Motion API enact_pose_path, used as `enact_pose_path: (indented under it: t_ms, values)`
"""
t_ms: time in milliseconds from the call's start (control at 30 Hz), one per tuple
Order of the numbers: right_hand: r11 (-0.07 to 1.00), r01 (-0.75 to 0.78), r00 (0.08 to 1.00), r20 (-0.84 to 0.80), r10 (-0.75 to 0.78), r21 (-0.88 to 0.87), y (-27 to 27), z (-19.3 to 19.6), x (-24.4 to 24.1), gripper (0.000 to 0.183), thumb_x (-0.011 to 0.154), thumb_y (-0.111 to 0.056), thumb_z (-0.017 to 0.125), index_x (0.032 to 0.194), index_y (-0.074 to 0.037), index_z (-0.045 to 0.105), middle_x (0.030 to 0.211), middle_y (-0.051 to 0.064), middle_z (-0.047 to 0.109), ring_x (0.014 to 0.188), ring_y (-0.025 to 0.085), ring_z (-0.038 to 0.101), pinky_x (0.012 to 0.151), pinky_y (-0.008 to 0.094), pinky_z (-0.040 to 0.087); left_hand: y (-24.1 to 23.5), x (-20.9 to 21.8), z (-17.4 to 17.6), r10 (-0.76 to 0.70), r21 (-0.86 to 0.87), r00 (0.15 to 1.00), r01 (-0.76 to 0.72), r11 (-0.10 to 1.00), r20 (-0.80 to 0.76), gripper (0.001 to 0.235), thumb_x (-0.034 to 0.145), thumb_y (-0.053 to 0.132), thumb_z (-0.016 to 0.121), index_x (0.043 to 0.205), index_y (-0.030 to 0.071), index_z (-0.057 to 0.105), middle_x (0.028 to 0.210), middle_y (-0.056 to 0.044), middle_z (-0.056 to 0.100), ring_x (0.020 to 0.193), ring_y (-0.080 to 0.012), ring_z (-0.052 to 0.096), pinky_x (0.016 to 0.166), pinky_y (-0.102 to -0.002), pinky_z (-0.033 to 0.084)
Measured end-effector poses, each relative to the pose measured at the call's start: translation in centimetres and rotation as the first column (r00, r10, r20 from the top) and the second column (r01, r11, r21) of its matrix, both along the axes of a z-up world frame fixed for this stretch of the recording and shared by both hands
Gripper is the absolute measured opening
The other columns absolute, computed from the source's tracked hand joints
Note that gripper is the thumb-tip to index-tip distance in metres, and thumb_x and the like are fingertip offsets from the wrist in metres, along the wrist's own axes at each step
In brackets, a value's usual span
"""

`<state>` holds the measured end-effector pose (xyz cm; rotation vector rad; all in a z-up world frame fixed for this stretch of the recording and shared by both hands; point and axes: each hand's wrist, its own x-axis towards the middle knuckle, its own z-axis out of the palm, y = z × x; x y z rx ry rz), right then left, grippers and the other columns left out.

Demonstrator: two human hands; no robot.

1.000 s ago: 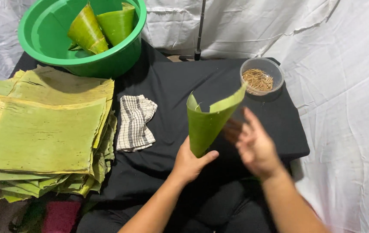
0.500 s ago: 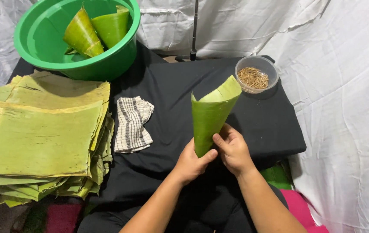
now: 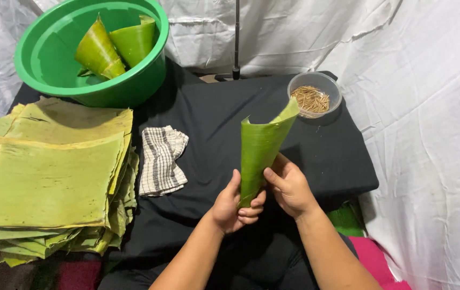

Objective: Cleaning individual banana leaves with a cloth and folding them into cone shapes.

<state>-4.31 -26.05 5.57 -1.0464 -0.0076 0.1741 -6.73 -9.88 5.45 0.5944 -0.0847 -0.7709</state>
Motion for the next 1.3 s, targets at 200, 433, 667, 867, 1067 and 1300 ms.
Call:
enact_pose_path:
  t_ms: [200, 433, 667, 867, 1067, 1300]
  values:
    - [1.000, 0.010, 1.000, 0.022, -0.010, 0.009, -0.1, 0.0, 0.5, 0.043, 0.094, -0.001, 0.068, 0.135, 0.001, 0.056, 0.112, 0.015, 0.070, 0.096, 0.025, 0.072, 0.089, 0.044, 0.061, -0.3, 0.5, -5.4, 0.051, -0.204, 0.998, -0.045, 0.978, 0.026, 0.096, 0.092, 0.086, 0.031, 0.142, 0.005, 0.043, 0.083, -0.005, 0.039, 0.050, -0.0023, 0.033, 0.041, -0.013, 0.028]
    - [0.998, -0.029, 1.000, 0.003, 0.029, 0.050, -1.2, -2.1, 1.5, 0.055, 0.097, -0.004, 0.064, 0.149, -0.005, 0.046, 0.117, 0.017, 0.068, 0.087, 0.032, 0.075, 0.042, 0.040, 0.063, -0.9, 0.2, -7.7, 0.118, -0.138, 0.980, -0.096, 0.986, 0.161, 0.045, 0.085, -0.017, 0.065, 0.123, -0.001, 0.047, 0.100, -0.015, 0.045, 0.058, -0.0108, 0.038, 0.046, -0.018, 0.034]
    - [0.995, -0.057, 0.996, 0.079, 0.051, 0.077, -1.7, -1.5, 2.4, 0.062, 0.099, -0.006, 0.059, 0.157, -0.008, 0.035, 0.126, 0.017, 0.064, 0.104, 0.031, 0.072, 0.061, 0.047, 0.069, -0.9, 1.0, -5.9, 0.073, -0.181, 0.991, -0.052, 0.982, 0.116, 0.031, 0.105, 0.017, 0.052, 0.133, 0.004, 0.048, 0.099, -0.012, 0.046, 0.059, -0.0084, 0.036, 0.050, -0.020, 0.038]
    - [0.984, -0.050, 0.996, 0.076, 0.038, 0.169, -2.3, -4.1, 3.3, 0.068, 0.092, -0.006, 0.068, 0.153, -0.010, 0.037, 0.129, 0.020, 0.064, 0.109, 0.033, 0.068, 0.080, 0.057, 0.063, -1.4, 0.4, -6.5, 0.007, -0.247, 0.997, 0.014, 0.969, 0.083, 0.048, 0.107, 0.032, 0.044, 0.149, 0.009, 0.040, 0.082, -0.006, 0.036, 0.050, -0.0044, 0.027, 0.040, -0.015, 0.029]
    - [0.955, -0.119, 0.993, 0.036, 0.114, 0.272, -3.3, -5.2, 4.0, 0.057, 0.097, -0.006, 0.058, 0.151, -0.010, 0.042, 0.117, 0.021, 0.067, 0.089, 0.029, 0.070, 0.067, 0.045, 0.058, -1.5, 0.0, -5.9, -0.016, -0.262, 0.997, 0.034, 0.964, 0.069, 0.047, 0.107, 0.036, 0.042, 0.147, 0.010, 0.042, 0.078, -0.002, 0.034, 0.049, -0.0029, 0.024, 0.040, -0.013, 0.026]
    - [0.933, -0.235, 0.967, 0.165, 0.195, 0.272, -3.4, -1.0, 3.2, 0.046, 0.100, -0.016, 0.054, 0.144, -0.004, 0.047, 0.093, 0.027, 0.073, 0.059, 0.032, 0.072, 0.032, 0.040, 0.059, -1.6, -0.5, -4.2, -0.100, -0.243, 0.989, 0.124, 0.962, 0.112, 0.061, 0.094, 0.069, 0.047, 0.119, 0.013, 0.054, 0.072, 0.007, 0.030, 0.049, 0.0025, 0.024, 0.040, -0.010, 0.022]
